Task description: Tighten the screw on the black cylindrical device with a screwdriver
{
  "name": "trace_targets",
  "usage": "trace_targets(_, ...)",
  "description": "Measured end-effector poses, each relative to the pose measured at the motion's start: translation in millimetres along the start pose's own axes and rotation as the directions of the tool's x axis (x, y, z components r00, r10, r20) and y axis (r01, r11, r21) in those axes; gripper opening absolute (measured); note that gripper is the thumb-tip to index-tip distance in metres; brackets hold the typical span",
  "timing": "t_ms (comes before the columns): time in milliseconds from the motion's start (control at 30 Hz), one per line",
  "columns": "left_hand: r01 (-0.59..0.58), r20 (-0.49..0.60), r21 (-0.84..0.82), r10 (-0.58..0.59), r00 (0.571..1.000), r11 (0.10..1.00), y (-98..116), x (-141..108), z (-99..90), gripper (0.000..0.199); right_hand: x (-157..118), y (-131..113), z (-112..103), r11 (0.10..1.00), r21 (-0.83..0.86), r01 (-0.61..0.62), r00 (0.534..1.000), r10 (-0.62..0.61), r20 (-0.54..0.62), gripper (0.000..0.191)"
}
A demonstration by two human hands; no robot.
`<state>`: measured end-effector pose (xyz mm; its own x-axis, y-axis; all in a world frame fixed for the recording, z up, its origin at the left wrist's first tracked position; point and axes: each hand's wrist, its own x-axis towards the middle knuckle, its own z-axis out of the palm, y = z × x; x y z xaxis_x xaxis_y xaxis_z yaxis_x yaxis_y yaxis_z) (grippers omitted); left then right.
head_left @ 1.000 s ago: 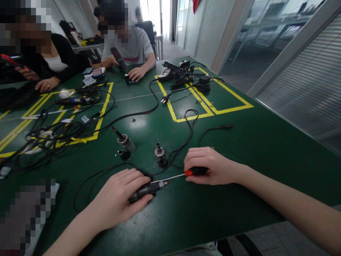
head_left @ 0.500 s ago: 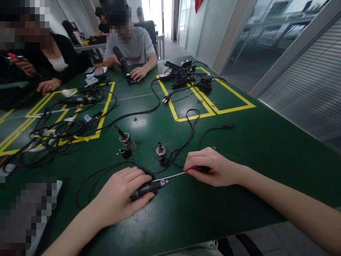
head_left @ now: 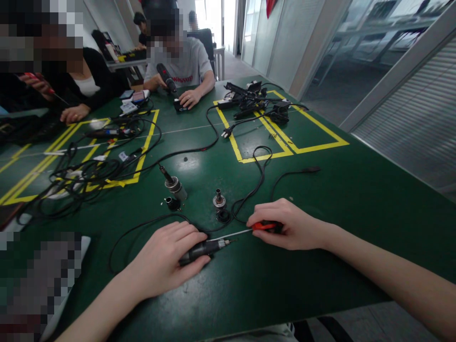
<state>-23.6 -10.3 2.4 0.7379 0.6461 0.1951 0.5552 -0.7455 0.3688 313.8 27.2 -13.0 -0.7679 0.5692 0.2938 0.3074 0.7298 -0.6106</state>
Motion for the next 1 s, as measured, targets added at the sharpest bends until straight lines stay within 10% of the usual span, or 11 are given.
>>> trace_targets(1000,0.049,0.042,-0.012,-0.049,0.998,0.999,3.4,0.1,0.3,0.017,1.9,-2.1,-0.1,1.0,0.029,-0.001,0.999,0.0,0.037,0.022)
